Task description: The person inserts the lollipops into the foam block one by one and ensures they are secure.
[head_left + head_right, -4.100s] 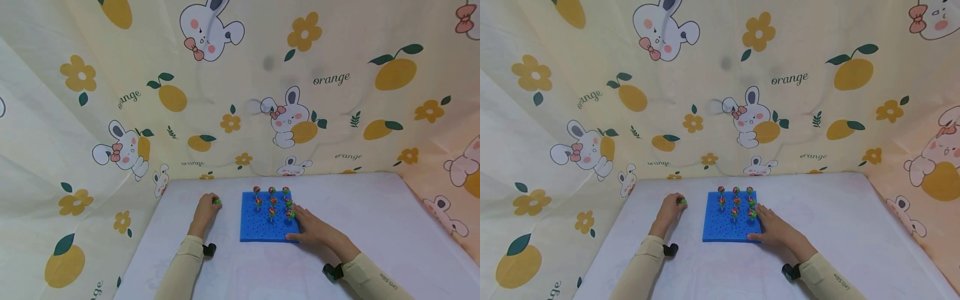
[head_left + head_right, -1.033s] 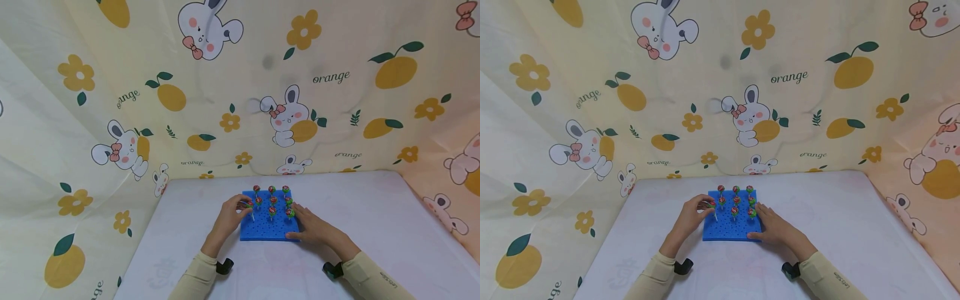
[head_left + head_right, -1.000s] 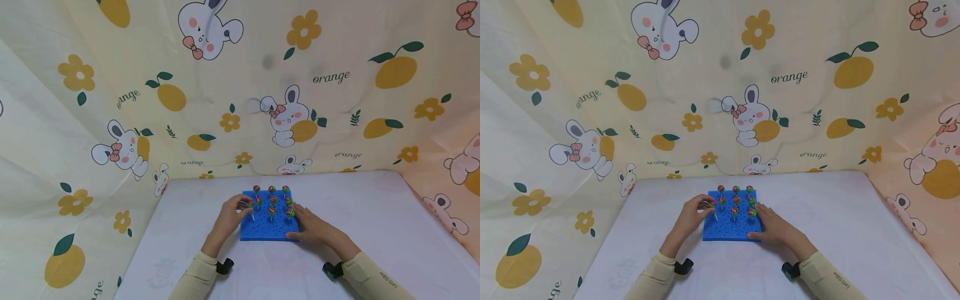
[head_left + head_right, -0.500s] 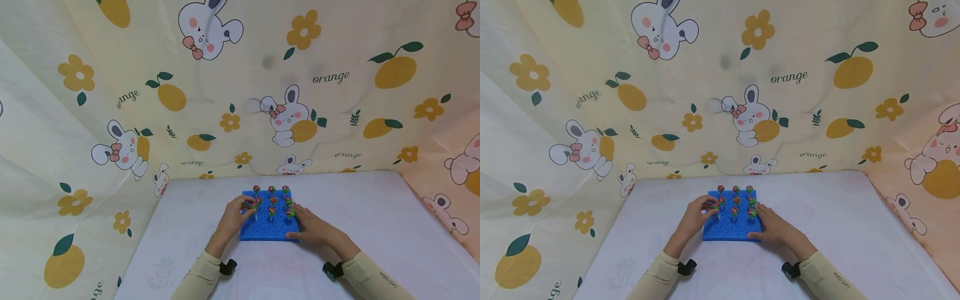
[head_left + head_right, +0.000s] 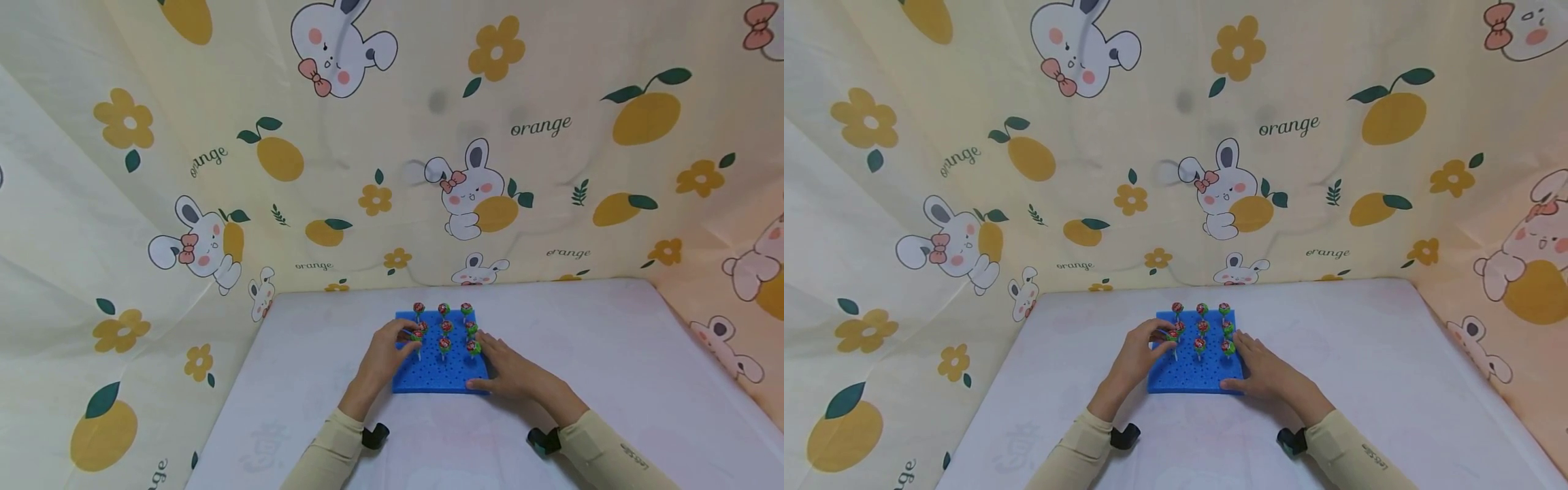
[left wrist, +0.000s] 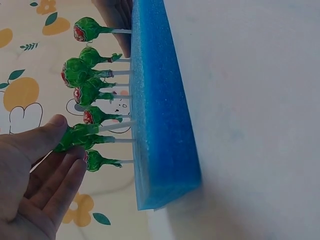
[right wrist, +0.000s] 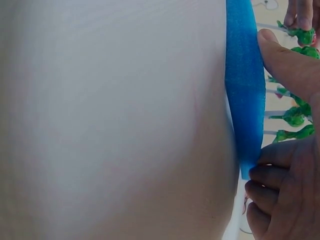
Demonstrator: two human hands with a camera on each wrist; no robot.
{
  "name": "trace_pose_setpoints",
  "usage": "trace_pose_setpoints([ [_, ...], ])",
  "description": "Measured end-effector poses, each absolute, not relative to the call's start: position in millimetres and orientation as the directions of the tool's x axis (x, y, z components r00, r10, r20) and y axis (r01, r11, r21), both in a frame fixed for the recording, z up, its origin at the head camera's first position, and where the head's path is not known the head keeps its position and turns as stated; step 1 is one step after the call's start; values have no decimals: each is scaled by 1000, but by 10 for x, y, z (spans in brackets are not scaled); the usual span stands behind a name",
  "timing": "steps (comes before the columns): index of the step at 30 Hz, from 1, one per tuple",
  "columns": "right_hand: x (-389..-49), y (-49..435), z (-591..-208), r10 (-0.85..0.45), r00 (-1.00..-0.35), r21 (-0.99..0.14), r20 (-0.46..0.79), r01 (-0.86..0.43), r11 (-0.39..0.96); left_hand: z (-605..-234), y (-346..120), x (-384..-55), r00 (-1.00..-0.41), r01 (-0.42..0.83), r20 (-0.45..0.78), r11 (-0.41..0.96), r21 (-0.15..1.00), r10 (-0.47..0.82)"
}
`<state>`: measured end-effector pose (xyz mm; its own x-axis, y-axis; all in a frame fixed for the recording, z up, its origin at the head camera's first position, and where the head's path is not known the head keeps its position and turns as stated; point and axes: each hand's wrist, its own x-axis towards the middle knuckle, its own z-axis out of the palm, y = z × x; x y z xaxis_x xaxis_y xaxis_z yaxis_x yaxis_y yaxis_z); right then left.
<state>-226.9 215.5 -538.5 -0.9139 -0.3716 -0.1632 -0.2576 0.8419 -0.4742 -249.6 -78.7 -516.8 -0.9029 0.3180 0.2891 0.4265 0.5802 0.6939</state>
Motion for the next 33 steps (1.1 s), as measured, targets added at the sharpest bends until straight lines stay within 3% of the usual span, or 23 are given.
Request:
trace_pose_setpoints([
  [33,-2255,2170,-5389,-387,-910,-482,-152,-274,832,-5214,-772,-2441,-893,443,276,580,683,357],
])
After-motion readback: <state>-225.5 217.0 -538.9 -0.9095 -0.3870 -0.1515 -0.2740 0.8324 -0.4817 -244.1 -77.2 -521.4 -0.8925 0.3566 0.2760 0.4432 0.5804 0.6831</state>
